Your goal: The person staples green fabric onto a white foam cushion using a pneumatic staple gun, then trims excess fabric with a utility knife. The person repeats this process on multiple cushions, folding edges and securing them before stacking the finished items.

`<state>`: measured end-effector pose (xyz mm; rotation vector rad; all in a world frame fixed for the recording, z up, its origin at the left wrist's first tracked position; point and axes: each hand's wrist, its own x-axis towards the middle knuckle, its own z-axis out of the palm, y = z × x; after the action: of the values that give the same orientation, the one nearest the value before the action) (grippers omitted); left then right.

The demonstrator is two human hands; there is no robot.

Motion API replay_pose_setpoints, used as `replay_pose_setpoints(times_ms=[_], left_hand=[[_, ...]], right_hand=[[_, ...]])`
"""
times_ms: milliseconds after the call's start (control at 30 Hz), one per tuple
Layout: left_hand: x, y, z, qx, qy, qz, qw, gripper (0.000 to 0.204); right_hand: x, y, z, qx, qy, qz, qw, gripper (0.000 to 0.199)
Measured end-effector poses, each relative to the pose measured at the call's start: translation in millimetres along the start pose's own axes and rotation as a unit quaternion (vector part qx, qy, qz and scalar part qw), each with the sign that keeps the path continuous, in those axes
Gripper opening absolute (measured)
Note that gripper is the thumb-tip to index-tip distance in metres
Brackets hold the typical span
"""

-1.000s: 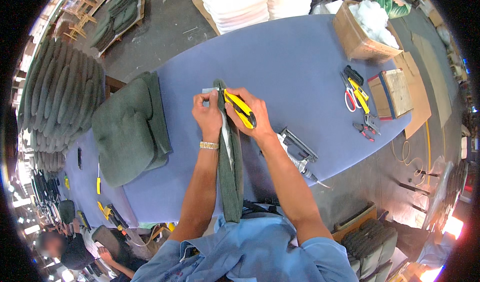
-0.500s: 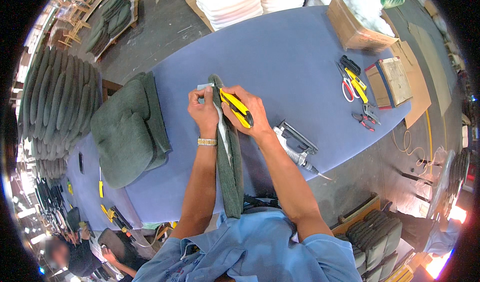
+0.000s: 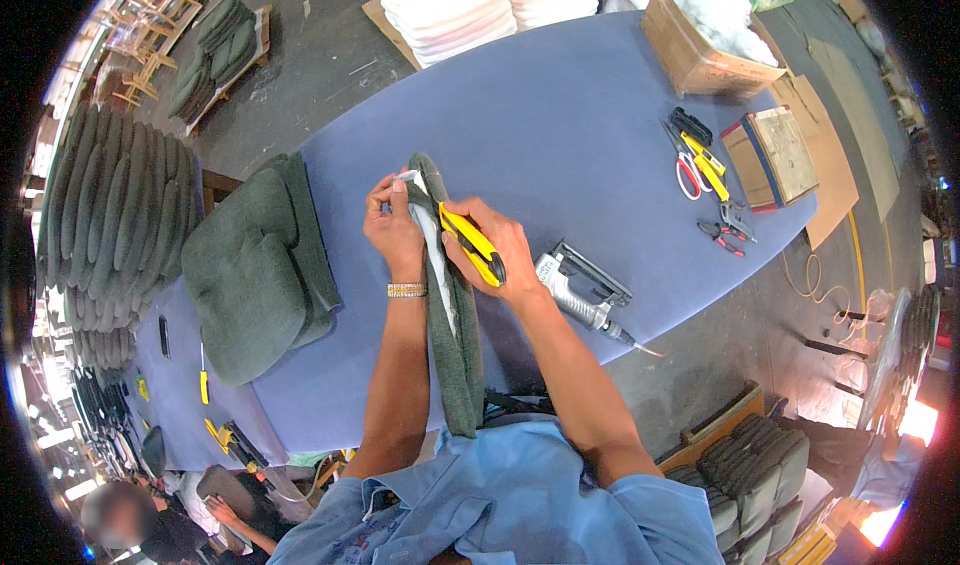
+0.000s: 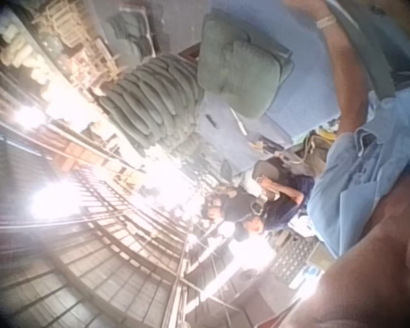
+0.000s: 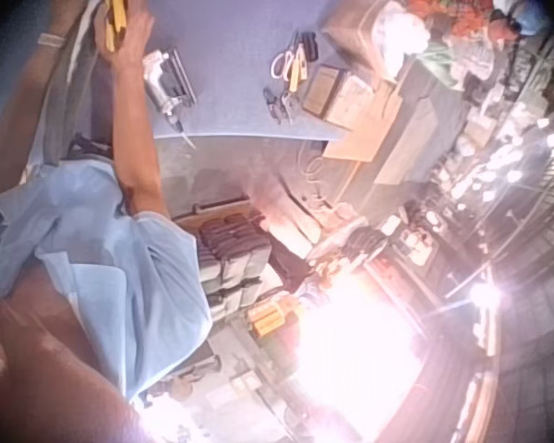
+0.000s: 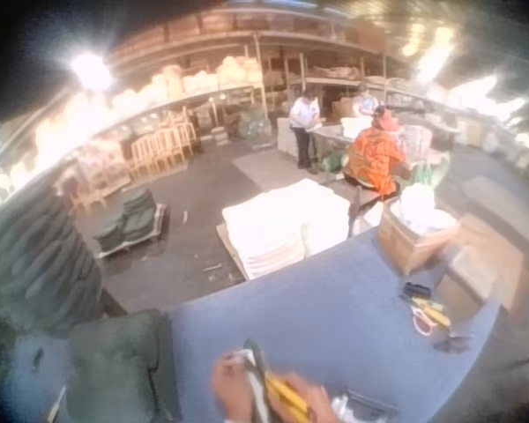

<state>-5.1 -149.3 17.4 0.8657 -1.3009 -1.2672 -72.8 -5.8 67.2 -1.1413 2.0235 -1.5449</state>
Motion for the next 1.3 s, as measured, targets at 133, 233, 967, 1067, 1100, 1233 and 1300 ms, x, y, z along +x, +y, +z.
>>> replay_pose_setpoints(times_ms=[133,233,967,1067,1100,1233,1300], left_hand=[[-0.7,-0.9,1.0,-0.051,0.021,-0.029,0.998,0.021],[-1.2,0.4,2.2,-0.091,0.043,-0.055,0.993,0.020],[-155.3,31.6,-115.0,0.037,-0.157,-0.189,0.969,0.057],[-152.2,37.9,-97.2,0.029,-0.154,-0.207,0.966,0.058],[-153.6,36.2,-90.3,0.036,-0.143,-0.198,0.969,0.058],[-158.8,36.3,-78.8,0.057,-0.122,-0.160,0.978,0.058],[-157.3,41.9,-84.3,0.066,-0.131,-0.166,0.975,0.058]], right_hand=[[-13.2,-6.0,-4.6,-0.009,-0.002,-0.002,1.000,0.033],[-25.3,-11.4,-8.4,-0.006,-0.007,0.005,1.000,0.034],[-43.1,-15.3,19.3,0.021,0.050,-0.047,0.997,0.028],[-40.5,-15.6,17.2,0.029,0.054,-0.043,0.997,0.029],[-36.6,-13.4,14.3,0.022,0.054,-0.049,0.997,0.029],[-27.9,-12.2,4.8,0.023,0.008,-0.053,0.998,0.027],[-31.4,-12.8,2.8,-0.012,0.006,-0.055,0.998,0.029]])
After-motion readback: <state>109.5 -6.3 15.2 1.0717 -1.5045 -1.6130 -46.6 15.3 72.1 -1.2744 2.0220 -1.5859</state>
